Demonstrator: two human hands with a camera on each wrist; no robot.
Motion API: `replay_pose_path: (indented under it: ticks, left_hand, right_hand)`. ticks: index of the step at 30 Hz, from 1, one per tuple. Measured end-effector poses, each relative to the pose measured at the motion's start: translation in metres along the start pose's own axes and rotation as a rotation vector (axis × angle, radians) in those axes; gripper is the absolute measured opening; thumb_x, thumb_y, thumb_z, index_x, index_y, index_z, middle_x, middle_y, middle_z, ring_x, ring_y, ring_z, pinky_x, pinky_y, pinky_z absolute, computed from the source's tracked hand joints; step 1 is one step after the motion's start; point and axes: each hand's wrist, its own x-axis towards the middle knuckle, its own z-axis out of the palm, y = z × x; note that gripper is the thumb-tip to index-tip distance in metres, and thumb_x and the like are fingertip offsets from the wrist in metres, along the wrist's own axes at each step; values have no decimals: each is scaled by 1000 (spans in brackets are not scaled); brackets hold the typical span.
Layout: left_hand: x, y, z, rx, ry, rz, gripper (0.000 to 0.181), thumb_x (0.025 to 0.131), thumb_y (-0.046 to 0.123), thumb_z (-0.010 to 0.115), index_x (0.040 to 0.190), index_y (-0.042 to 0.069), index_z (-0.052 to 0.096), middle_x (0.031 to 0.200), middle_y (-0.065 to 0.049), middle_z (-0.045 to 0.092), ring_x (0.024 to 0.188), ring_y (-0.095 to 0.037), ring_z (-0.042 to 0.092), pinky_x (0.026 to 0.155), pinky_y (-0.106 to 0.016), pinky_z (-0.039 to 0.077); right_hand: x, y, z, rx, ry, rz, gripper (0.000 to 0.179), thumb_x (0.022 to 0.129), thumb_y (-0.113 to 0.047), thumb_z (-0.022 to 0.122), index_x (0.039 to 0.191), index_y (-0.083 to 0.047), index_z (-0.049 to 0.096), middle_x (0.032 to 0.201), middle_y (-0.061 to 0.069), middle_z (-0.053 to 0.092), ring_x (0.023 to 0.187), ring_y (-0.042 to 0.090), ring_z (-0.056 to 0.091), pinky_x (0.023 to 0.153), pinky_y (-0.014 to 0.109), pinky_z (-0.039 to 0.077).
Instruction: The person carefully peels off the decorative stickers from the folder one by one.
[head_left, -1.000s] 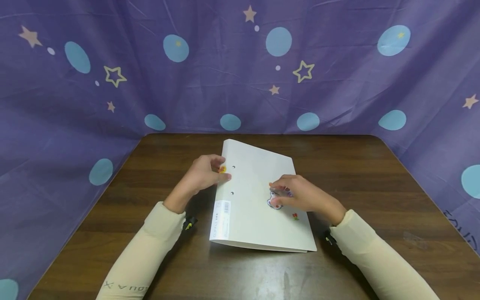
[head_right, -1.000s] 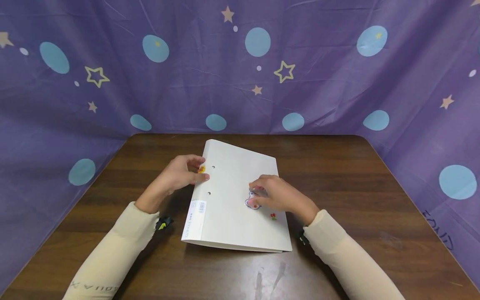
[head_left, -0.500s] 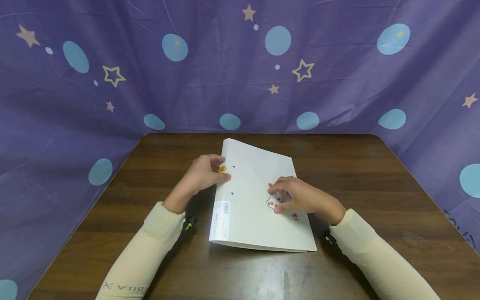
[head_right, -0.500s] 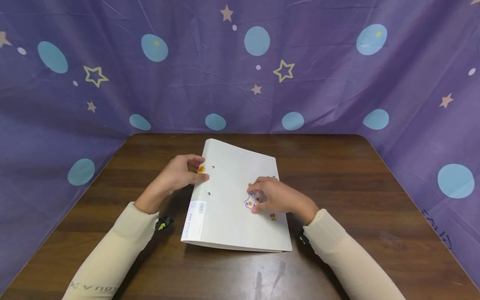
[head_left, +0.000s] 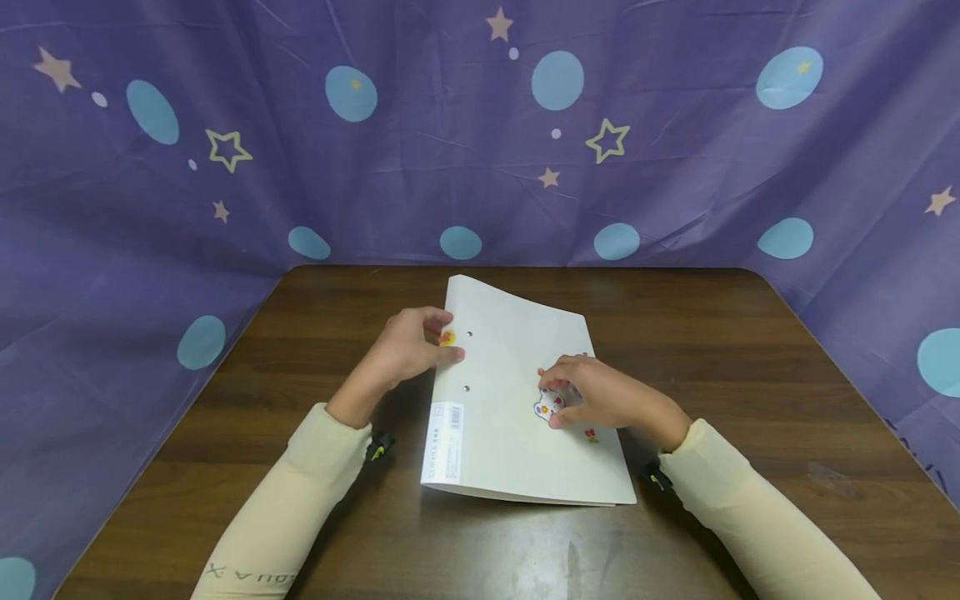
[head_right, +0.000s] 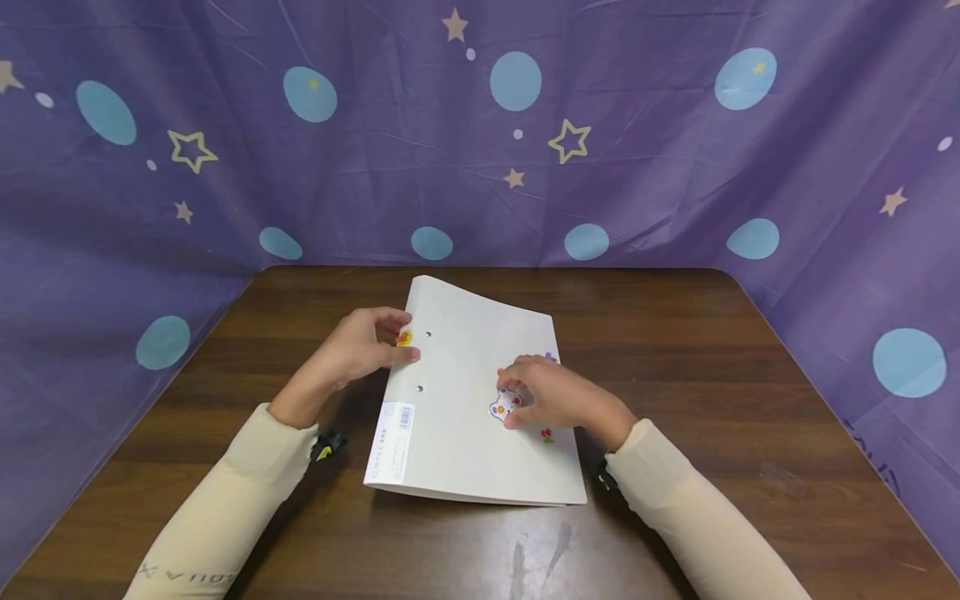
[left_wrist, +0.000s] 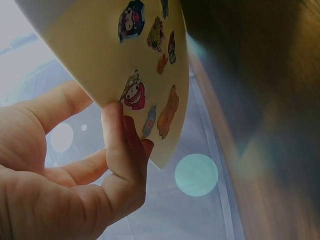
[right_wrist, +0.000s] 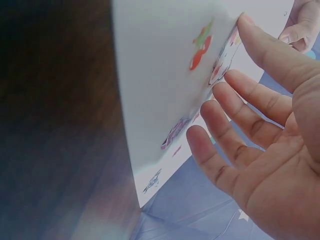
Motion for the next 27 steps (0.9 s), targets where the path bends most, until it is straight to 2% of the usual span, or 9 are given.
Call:
replay_pose_path:
  ticks: [10,27]
  left_hand:
    - [1,0,1,2,1,6,59,82,14,86,135,3,63,123,-18,63,106,-31,60,82,-36,56]
    - [1,0,2,-6,-2,3,57,82,13,86,133,4,63,121,-17,63,106,-31,59,81,-36,56]
  right_hand:
    - [-2,-1,0,15,-11,14,40,84,-24,87,117,-8,71,108,-1,65,100,17,61,91,36,52]
    - [-1,-3,3,-14,-41,43,39,85,-22,85,119,-10,70,108,-1,63,102,18,59,94,38,49]
